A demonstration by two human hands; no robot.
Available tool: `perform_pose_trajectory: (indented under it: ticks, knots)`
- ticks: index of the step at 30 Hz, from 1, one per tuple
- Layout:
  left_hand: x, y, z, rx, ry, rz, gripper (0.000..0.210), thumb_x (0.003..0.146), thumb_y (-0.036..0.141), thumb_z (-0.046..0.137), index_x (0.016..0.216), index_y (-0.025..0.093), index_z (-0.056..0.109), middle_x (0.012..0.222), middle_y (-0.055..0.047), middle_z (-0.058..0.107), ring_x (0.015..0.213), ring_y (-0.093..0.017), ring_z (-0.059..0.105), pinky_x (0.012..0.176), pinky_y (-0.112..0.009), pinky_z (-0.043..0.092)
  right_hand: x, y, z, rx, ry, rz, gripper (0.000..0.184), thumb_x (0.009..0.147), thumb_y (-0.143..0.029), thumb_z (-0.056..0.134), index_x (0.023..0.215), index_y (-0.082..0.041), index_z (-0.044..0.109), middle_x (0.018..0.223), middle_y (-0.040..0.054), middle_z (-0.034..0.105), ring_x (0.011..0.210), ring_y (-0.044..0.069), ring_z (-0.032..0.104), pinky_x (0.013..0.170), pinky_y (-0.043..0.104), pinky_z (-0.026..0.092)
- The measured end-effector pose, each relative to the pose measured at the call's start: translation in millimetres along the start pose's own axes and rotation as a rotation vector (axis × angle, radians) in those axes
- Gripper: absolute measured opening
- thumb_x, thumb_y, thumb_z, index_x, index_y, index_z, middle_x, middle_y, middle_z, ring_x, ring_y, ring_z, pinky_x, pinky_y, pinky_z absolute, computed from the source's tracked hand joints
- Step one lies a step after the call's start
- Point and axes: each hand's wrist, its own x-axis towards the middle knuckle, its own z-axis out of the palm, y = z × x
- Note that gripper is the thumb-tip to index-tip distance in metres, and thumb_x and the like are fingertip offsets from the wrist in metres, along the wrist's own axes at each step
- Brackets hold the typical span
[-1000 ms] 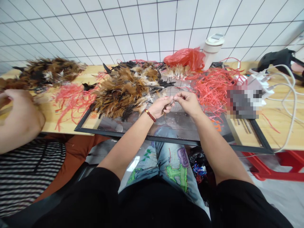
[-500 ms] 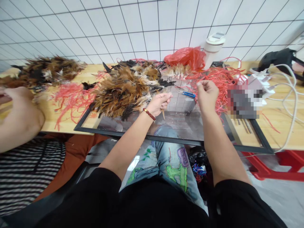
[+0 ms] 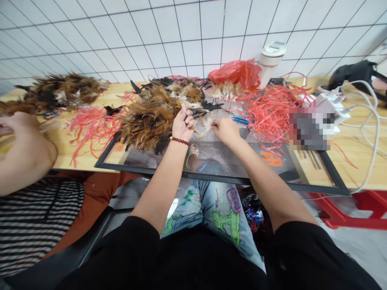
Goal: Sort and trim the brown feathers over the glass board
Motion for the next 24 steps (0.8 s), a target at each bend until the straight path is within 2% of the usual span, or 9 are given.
perform_pose_trajectory:
  ticks: [5, 8, 11, 14, 16, 18, 21, 24]
  knots:
    - [-1.9, -1.5, 2.8, 0.012, 0.027, -0.024, 0.012, 0.095, 0.025, 0.063, 0.090, 0.015, 0.067, 0.059, 0.008, 0.048, 0.038, 0.003, 0.028, 0.036, -0.011, 0.019, 18.0, -15.0, 15.3, 0.149, 0.137, 0.032, 0.029, 0.086, -0.035, 0.062, 0.103, -0.019, 0.078, 0.087, 0.0082, 0.075, 0.082, 0.025, 0.066, 0.075, 0.036, 0.048]
    - [-1.5, -1.7, 2.9, 0.008, 0.035, -0.024, 0.014, 0.095, 0.023, 0.062, 0.085, 0.014, 0.065, 0.059, 0.008, 0.046, 0.038, 0.003, 0.027, 0.037, -0.011, 0.019, 20.6, -12.1, 20.7, 0.159, 0.162, -0.075, 0.033, 0.086, -0.032, 0.059, 0.110, -0.016, 0.076, 0.089, 0.0101, 0.074, 0.082, 0.024, 0.063, 0.075, 0.036, 0.046]
    - [-0.1, -3.2, 2.1, 0.000, 0.041, -0.026, 0.016, 0.096, 0.021, 0.060, 0.082, 0.013, 0.063, 0.059, 0.008, 0.045, 0.039, 0.003, 0.027, 0.037, -0.011, 0.019, 16.2, 4.4, 20.9, 0.136, 0.068, -0.332, 0.030, 0.085, -0.027, 0.057, 0.106, -0.018, 0.077, 0.097, 0.0107, 0.073, 0.085, 0.024, 0.062, 0.078, 0.035, 0.045]
    - [0.9, -6.4, 1.5, 0.026, 0.027, -0.039, 0.016, 0.096, 0.021, 0.059, 0.084, 0.013, 0.063, 0.059, 0.007, 0.046, 0.039, 0.003, 0.027, 0.037, -0.011, 0.018, 11.9, 21.0, 19.0, 0.152, -0.100, -0.442, 0.027, 0.081, -0.026, 0.061, 0.102, -0.019, 0.076, 0.091, 0.0084, 0.072, 0.080, 0.022, 0.060, 0.078, 0.034, 0.044]
    - [0.7, -9.0, 1.1, 0.068, 0.030, -0.052, 0.013, 0.095, 0.022, 0.062, 0.085, 0.013, 0.063, 0.059, 0.008, 0.046, 0.039, 0.003, 0.027, 0.038, -0.011, 0.018, 12.4, 25.2, 18.0, 0.194, -0.097, -0.405, 0.016, 0.078, -0.022, 0.063, 0.088, -0.018, 0.075, 0.084, 0.0072, 0.070, 0.077, 0.021, 0.058, 0.077, 0.033, 0.043]
    - [0.0, -11.5, 0.6, 0.114, 0.033, -0.069, 0.012, 0.092, 0.023, 0.066, 0.086, 0.013, 0.064, 0.060, 0.008, 0.047, 0.040, 0.003, 0.028, 0.038, -0.011, 0.018, 15.0, 23.1, 16.8, 0.349, -0.003, -0.301, 0.005, 0.076, -0.019, 0.065, 0.073, -0.018, 0.068, 0.076, 0.0050, 0.066, 0.073, 0.019, 0.056, 0.074, 0.033, 0.043]
    - [-1.9, -14.2, 0.0, 0.178, -0.005, -0.106, 0.012, 0.091, 0.024, 0.068, 0.086, 0.013, 0.064, 0.062, 0.008, 0.048, 0.040, 0.003, 0.028, 0.039, -0.011, 0.017, 18.0, 13.7, 12.8, 0.829, 0.089, -0.055, 0.019, 0.078, -0.029, 0.070, 0.068, -0.020, 0.056, 0.062, -0.0014, 0.056, 0.057, 0.013, 0.048, 0.062, 0.029, 0.040]
    - [-4.2, -15.2, 0.6, 0.222, -0.057, -0.103, 0.012, 0.092, 0.023, 0.066, 0.087, 0.013, 0.064, 0.065, 0.007, 0.052, 0.041, 0.003, 0.028, 0.038, -0.011, 0.017, 16.6, 4.9, 6.2, 1.256, 0.033, 0.147, 0.033, 0.074, -0.036, 0.077, 0.068, -0.022, 0.048, 0.058, -0.0050, 0.052, 0.048, 0.008, 0.042, 0.051, 0.023, 0.037]
